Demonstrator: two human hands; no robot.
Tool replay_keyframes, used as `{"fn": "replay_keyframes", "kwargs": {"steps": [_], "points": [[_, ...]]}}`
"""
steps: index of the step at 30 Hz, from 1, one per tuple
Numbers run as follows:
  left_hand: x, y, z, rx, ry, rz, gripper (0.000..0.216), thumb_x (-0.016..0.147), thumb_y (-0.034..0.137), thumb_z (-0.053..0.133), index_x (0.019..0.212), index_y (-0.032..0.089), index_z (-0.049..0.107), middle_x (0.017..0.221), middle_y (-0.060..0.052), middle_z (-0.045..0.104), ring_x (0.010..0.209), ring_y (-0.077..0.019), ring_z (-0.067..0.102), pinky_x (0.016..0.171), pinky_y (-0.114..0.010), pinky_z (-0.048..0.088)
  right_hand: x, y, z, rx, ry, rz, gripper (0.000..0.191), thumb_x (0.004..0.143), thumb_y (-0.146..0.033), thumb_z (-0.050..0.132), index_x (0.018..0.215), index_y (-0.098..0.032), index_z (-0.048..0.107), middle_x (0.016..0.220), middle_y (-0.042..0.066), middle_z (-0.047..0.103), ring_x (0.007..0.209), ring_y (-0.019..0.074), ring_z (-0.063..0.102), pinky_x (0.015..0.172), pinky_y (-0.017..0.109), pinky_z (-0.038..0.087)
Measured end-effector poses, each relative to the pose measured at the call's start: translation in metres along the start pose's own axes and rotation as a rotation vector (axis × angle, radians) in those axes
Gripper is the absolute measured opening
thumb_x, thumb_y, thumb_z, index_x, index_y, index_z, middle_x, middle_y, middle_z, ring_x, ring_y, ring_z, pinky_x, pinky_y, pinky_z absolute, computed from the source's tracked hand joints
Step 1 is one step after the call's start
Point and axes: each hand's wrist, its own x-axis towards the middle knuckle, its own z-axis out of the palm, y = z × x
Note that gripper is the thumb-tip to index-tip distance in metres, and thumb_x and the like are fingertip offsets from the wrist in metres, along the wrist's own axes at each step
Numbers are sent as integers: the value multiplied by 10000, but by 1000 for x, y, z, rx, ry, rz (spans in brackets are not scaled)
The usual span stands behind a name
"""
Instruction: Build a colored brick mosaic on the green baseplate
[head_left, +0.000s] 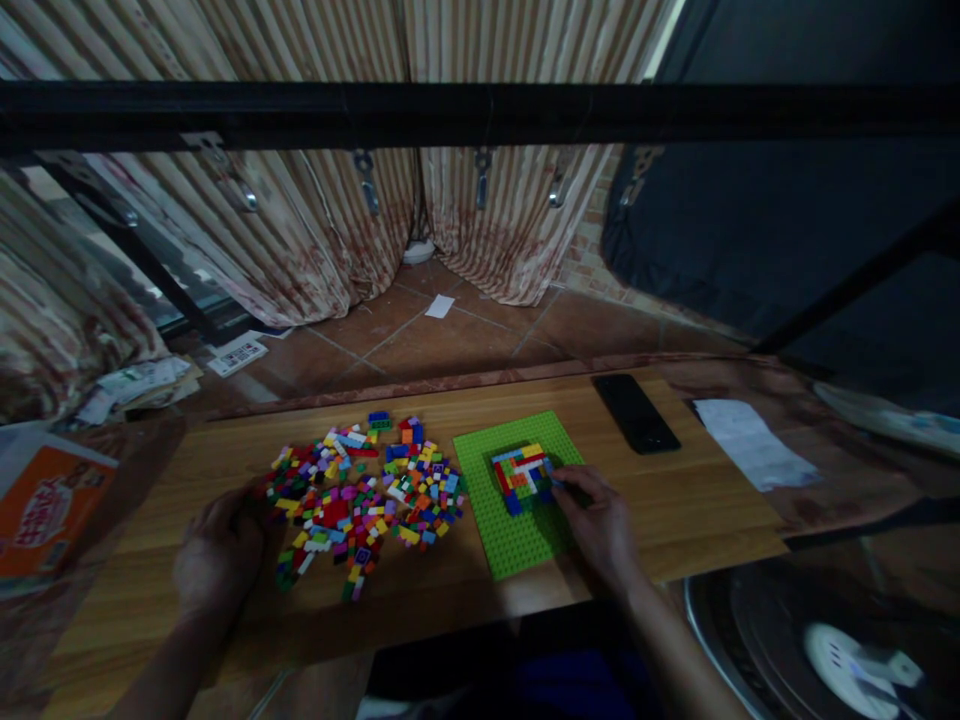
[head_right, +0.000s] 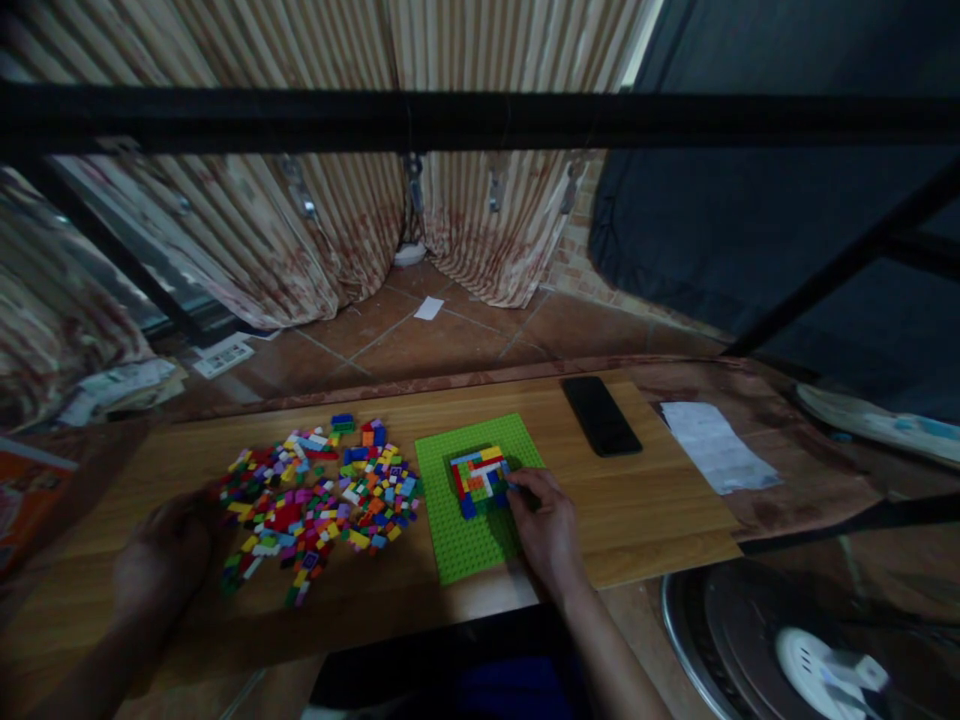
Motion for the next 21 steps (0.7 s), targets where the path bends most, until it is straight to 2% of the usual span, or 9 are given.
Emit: {"fn": "replay_keyframes", "kwargs": {"steps": [8, 13, 21], "points": [[-1, 0, 1, -25, 37, 31, 392, 906, 237, 385, 1194, 143, 634, 1217, -143, 655, 1101, -304, 612, 899, -440, 524, 6, -3, 3, 48, -33, 128, 273, 824, -411, 620, 984, -220, 733, 1044, 85, 725, 969, 243, 664, 908, 430, 500], [-1, 0, 2, -28, 43, 15, 388, 908, 228, 389, 1189, 150, 645, 1212, -146, 657, 1085, -310, 615, 872, -453, 534, 9, -1, 2, 59, -42, 149, 312, 819, -444, 630, 1016, -225, 732, 1065, 84, 733, 965, 251, 673, 908, 441, 508], [-1, -1, 4, -36, 37, 3, 387, 895, 215, 401, 1198, 171, 638, 1221, -113, 654, 1119, -273, 595, 933, -411, 499, 11, -5, 4, 45, -32, 179, 310, 810, -409, 634, 1029, -215, 737, 1056, 84, 747, 966, 257, 691, 911, 447, 524]]}}
